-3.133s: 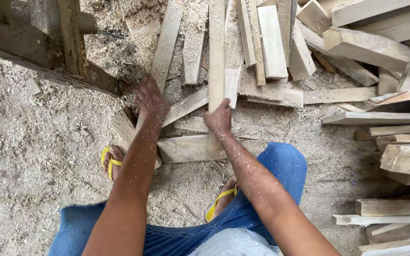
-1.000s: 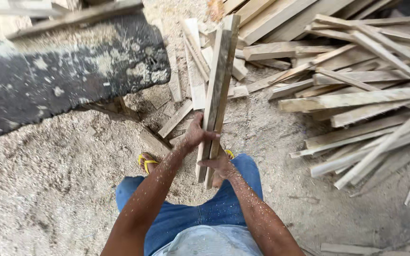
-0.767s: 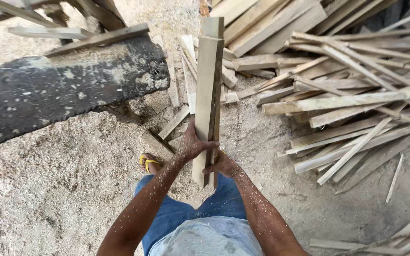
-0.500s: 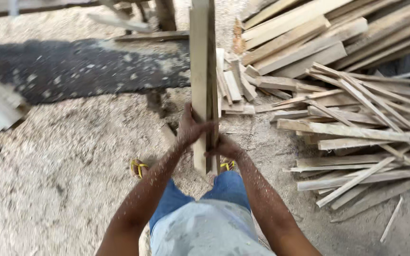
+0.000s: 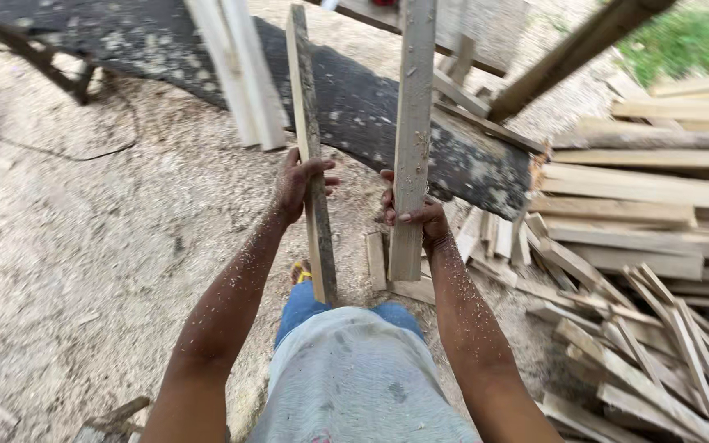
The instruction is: The person picks up a hand saw and a tape measure from a shelf, gathers thin wood strips from a pile on the ground, and carries them to a work bench. They measure a strip with the tape measure, mark it with a pencil using a square, and saw the strip to length, repeating the measuring, marking, and sawing on additional strips.
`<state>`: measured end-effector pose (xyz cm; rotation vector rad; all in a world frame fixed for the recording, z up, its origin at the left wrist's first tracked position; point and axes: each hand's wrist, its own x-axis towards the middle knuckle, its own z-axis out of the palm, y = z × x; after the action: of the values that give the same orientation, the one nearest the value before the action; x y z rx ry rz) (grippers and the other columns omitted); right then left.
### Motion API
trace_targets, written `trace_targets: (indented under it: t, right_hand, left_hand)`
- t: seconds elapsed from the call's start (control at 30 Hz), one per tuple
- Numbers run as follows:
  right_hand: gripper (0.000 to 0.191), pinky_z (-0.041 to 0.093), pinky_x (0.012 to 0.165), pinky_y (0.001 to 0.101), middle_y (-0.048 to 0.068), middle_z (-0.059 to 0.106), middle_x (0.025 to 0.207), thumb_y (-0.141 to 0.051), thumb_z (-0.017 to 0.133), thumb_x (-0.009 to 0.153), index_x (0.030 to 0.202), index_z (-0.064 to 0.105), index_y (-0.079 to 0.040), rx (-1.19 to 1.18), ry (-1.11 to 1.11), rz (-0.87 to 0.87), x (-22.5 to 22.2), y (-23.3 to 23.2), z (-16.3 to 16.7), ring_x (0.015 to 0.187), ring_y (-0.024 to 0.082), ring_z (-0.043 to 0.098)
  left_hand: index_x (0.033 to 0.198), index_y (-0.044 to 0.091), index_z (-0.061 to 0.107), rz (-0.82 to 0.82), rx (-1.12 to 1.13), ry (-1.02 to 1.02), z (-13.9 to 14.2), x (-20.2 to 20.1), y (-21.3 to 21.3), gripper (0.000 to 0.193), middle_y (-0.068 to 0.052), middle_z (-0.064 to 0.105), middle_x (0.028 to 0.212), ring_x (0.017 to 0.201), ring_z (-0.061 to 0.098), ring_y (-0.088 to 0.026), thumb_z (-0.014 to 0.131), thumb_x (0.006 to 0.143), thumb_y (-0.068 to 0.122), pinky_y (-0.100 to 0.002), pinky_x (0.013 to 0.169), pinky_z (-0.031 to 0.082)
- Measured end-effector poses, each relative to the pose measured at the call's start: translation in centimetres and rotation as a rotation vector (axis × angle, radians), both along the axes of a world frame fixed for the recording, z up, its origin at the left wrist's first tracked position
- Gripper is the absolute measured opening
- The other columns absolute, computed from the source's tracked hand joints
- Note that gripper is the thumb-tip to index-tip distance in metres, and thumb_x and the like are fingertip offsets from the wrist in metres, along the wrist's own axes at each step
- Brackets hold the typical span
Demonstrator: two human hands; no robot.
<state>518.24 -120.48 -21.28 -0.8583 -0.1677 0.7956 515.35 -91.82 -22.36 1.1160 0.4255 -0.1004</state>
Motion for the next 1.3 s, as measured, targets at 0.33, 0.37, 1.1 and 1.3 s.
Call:
trace_targets:
  t: [0.33,0.37,1.1,1.3]
  right_hand:
    - [0.083,0.062,0.086,0.0393,0.013,0.069,0.098,-0.001,0.071,0.067,0.147,0.049,0.003,-0.115,0.171,0.125,6.1,15.6,-2.1,0.087,0.023,0.071]
    - [0.081,0.063,0.084,0.0399,0.013,0.068,0.095,-0.001,0.071,0.068,0.146,0.051,0.004,-0.163,0.169,0.125,7.3,16.9,-2.6,0.085,0.023,0.071]
    - [0.084,0.061,0.095,0.0420,0.014,0.072,0.113,-0.039,0.083,0.084,0.147,0.039,-0.004,-0.833,-0.153,0.260,26.8,37.3,-8.0,0.105,0.024,0.071]
    - [0.084,0.061,0.096,0.0454,0.018,0.068,0.120,-0.032,0.086,0.082,0.146,0.040,0.000,-0.557,-0.032,0.097,26.2,43.2,-8.9,0.104,0.025,0.071]
  left_hand:
    - [0.100,-0.007,0.068,0.176,0.919,0.168,-1.9,3.1,10.5,0.065,-0.021,0.063,0.103,0.091,0.065,-0.032,0.097,0.066,0.038,-0.044,0.082,0.057]
    - [0.103,-0.005,0.066,0.181,0.835,0.208,-1.9,4.0,11.4,0.065,-0.019,0.064,0.102,0.089,0.067,-0.030,0.095,0.064,0.039,-0.042,0.081,0.058]
    - [0.129,0.002,0.042,0.171,0.546,0.652,-5.8,21.3,26.7,0.073,-0.029,0.067,0.112,0.097,0.072,-0.042,0.082,0.078,0.037,-0.053,0.086,0.062]
    - [0.130,0.002,0.038,0.093,0.593,0.484,-6.9,25.1,34.5,0.076,-0.028,0.064,0.118,0.106,0.070,-0.042,0.082,0.078,0.035,-0.052,0.090,0.061]
